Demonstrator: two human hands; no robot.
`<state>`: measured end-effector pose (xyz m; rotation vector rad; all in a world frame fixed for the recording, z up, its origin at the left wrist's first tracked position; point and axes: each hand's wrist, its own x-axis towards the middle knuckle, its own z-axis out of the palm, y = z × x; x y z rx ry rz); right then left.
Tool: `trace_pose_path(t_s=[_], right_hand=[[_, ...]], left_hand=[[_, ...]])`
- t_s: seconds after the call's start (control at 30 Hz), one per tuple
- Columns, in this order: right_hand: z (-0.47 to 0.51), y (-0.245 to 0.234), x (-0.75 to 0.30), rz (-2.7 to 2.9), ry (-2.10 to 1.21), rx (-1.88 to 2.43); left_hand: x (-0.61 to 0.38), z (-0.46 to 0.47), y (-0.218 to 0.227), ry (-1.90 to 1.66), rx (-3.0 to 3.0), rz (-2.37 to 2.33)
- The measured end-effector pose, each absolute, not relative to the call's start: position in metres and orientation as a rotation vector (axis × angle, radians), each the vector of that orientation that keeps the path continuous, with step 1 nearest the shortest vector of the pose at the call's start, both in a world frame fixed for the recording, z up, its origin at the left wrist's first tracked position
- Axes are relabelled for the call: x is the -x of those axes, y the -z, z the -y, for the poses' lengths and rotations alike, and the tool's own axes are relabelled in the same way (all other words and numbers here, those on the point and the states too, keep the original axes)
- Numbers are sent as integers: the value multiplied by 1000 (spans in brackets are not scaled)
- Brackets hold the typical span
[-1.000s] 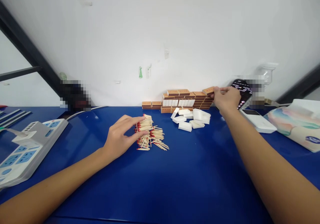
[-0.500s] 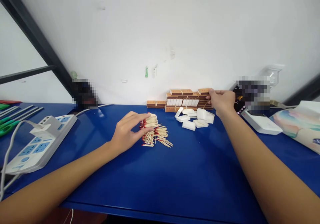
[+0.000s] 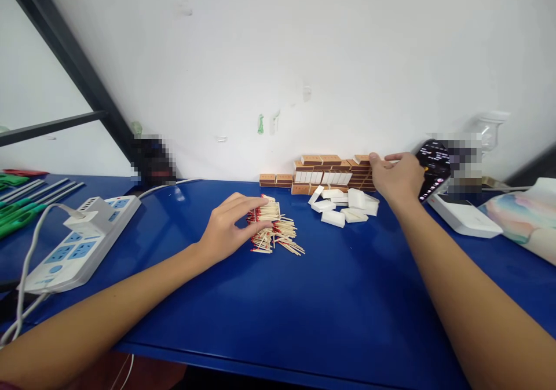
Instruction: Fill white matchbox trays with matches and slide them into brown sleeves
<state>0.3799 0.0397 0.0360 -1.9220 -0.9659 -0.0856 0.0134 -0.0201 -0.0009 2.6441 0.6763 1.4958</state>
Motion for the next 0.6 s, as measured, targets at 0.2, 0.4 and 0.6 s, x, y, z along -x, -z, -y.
trace_pose_path(t_s=[0.2,0.4,0.6], right_hand=[[20,-38,-307,1410,-374,1730],[55,-21,-247,1637,-1201,1318],[54,-19,-252,1620,-1298,1345]], left_hand=[[-14,21,3,-1405,-2596,-672],[-18,26,4,-1317,-2607,-634],[-20,27,7,-1291,-2612,-620]])
